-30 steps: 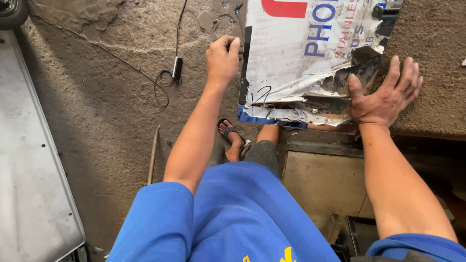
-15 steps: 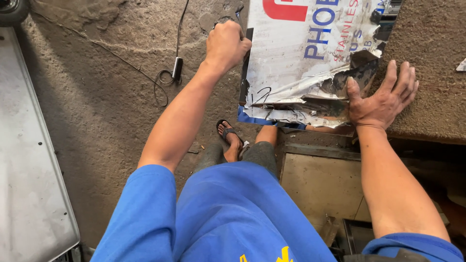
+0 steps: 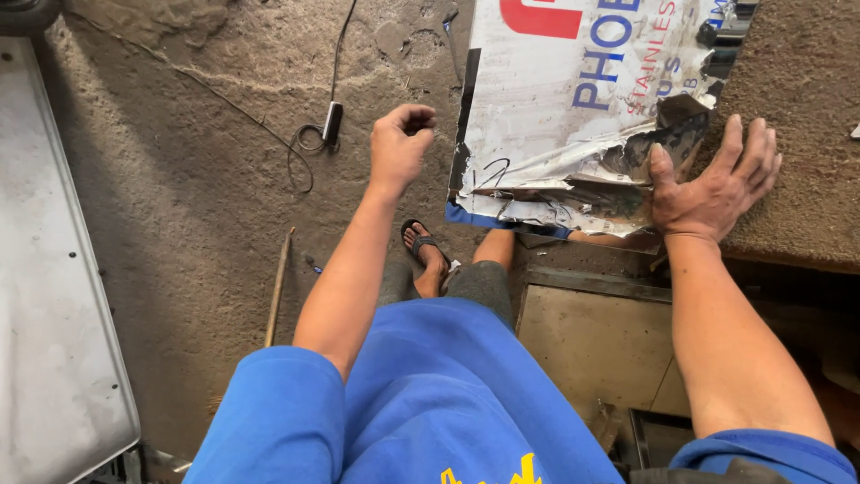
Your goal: Peeling the white protective plastic film off a large stainless steel sheet.
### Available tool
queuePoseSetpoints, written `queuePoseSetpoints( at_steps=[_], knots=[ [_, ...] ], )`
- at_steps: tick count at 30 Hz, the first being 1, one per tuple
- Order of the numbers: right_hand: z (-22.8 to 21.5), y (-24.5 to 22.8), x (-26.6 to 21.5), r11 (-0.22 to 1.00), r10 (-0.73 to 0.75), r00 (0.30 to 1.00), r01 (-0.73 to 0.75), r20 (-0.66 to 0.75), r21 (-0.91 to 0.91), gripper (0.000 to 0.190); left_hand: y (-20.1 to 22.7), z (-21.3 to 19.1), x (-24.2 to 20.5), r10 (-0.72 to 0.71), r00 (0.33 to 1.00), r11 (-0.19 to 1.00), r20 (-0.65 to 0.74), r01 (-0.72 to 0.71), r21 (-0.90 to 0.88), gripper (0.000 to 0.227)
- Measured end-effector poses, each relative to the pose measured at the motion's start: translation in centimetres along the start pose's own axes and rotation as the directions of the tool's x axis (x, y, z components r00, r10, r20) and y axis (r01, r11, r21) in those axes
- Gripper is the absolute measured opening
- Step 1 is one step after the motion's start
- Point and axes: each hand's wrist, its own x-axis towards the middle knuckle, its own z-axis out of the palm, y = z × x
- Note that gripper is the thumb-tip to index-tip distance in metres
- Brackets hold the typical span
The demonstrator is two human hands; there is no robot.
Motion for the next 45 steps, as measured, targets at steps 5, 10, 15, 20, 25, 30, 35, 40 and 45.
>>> queuePoseSetpoints(
  at_steps=[5,10,15,20,25,30,35,40,45],
  knots=[
    [-0.1,-0.2,-0.2,1.0,0.001,1.0,-0.001,-0.014,0.003,0.087,0.3,0.8,-2.9,-0.05,0.998,0.996,0.04,0.047,0.078,0.036],
    [-0.1,-0.2,-0.1,0.999,-0.044,0.996,0.044,-0.073,-0.001,0.082,-2.2,1.3,-5.3,-0.065,0.992,0.997,0.108,0.06,0.041,0.055],
    [-0.1,-0.3,-0.4,0.999,-0.048,0.996,0.047,-0.069,-0.015,0.083,-3.3,1.4,-6.0,-0.033,0.997,0.99,0.069,0.023,0.142,0.024],
    [0.2,-0.4,-0.2,1.0,0.007,1.0,-0.007,-0.012,-0.007,0.087,-2.0,1.6,-4.8,0.061,0.998,0.976,0.016,-0.063,0.209,0.029],
    [0.0,-0.3,-0.1,1.0,0.007,1.0,-0.007,-0.006,0.0,0.086,-2.0,3.7,-2.7,0.156,0.986,0.927,-0.055,-0.127,0.353,0.031],
    [0.0,-0.3,-0.2,1.0,0.011,1.0,-0.011,-0.011,-0.009,0.085,-2.2,4.8,-3.4,0.189,0.979,0.926,-0.075,-0.153,0.345,0.02],
    [0.1,-0.2,-0.1,1.0,0.025,1.0,-0.025,0.008,-0.005,0.086,-3.4,4.0,-4.2,0.379,0.919,0.889,-0.107,-0.329,0.32,0.017],
    [0.4,0.2,-0.3,1.0,0.02,1.0,-0.02,0.0,-0.009,0.088,-4.4,3.4,-3.8,0.61,0.787,0.672,0.098,-0.578,0.463,0.03],
    [0.1,0.0,-0.2,0.999,0.045,0.999,-0.045,0.029,-0.004,0.087,-4.6,2.5,-3.1,0.7,0.649,0.456,0.297,-0.727,0.514,0.027]
  ],
)
